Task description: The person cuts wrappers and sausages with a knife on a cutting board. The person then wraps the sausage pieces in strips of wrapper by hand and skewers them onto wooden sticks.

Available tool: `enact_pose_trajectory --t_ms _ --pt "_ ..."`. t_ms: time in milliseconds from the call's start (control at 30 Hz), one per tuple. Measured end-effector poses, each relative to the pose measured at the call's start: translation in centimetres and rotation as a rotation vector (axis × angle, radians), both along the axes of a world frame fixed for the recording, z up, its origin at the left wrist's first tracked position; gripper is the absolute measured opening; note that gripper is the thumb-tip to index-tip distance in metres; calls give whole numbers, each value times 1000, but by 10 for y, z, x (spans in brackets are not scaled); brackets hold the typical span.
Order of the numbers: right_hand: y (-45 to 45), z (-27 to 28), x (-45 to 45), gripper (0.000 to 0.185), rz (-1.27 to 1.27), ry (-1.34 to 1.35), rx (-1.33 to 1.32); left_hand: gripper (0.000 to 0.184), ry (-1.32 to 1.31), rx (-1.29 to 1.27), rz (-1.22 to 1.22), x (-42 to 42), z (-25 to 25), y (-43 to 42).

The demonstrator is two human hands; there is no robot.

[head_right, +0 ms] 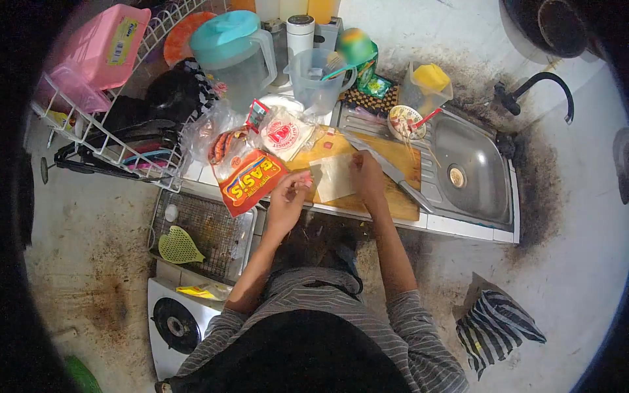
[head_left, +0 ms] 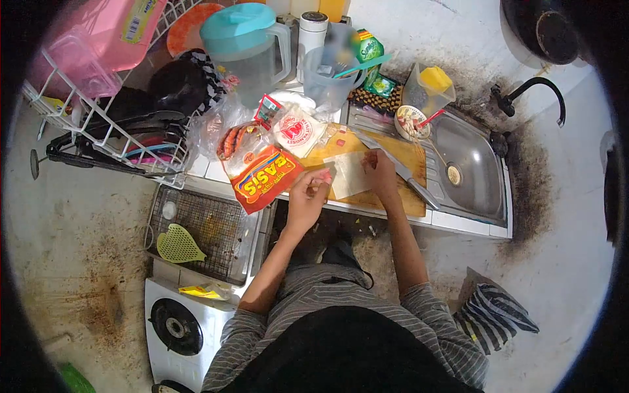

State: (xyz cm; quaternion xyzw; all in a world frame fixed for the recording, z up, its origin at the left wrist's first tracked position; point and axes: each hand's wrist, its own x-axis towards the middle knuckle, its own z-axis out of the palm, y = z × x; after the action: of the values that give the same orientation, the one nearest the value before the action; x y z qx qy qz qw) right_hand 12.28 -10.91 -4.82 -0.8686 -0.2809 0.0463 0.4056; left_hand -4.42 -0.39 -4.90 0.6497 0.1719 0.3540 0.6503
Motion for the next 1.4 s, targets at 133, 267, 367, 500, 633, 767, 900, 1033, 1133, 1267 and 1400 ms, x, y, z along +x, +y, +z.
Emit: enact_pose_trajectory --t_ms 133,267,367,500,633,767,900,1033,1133,1267,1400 --pt "-11 -4 16 24 -42 -14 56 22 51 -224 -137 -1 1 5" --pt "-27 27 0 28 165 711 418 26 112 -256 -320 -5 12 4" --pt "-31 31 -26 29 136 871 581 24 65 -434 -406 -6 18 -3" --pt "-31 47 -66 27 121 886 510 24 60 -439 -435 -8 29 -10" --pt "-29 45 -84 24 162 922 595 27 74 -532 -399 -10 36 -10" --pt "-27 43 -92 26 211 799 632 29 78 -595 -385 -13 35 -7" --pt "-27 36 -91 29 284 742 621 30 92 -559 -342 -16 36 -5" --pt "-24 39 -95 31 339 668 555 33 102 -511 -320 -20 37 0" --pt "-22 39 -99 33 342 612 577 34 91 -490 -320 -22 35 3" --pt "-23 41 -101 32 306 576 483 34 78 -464 -339 -24 35 6" --pt "-22 47 -103 30 354 518 461 36 21 -433 -343 -23 29 8"
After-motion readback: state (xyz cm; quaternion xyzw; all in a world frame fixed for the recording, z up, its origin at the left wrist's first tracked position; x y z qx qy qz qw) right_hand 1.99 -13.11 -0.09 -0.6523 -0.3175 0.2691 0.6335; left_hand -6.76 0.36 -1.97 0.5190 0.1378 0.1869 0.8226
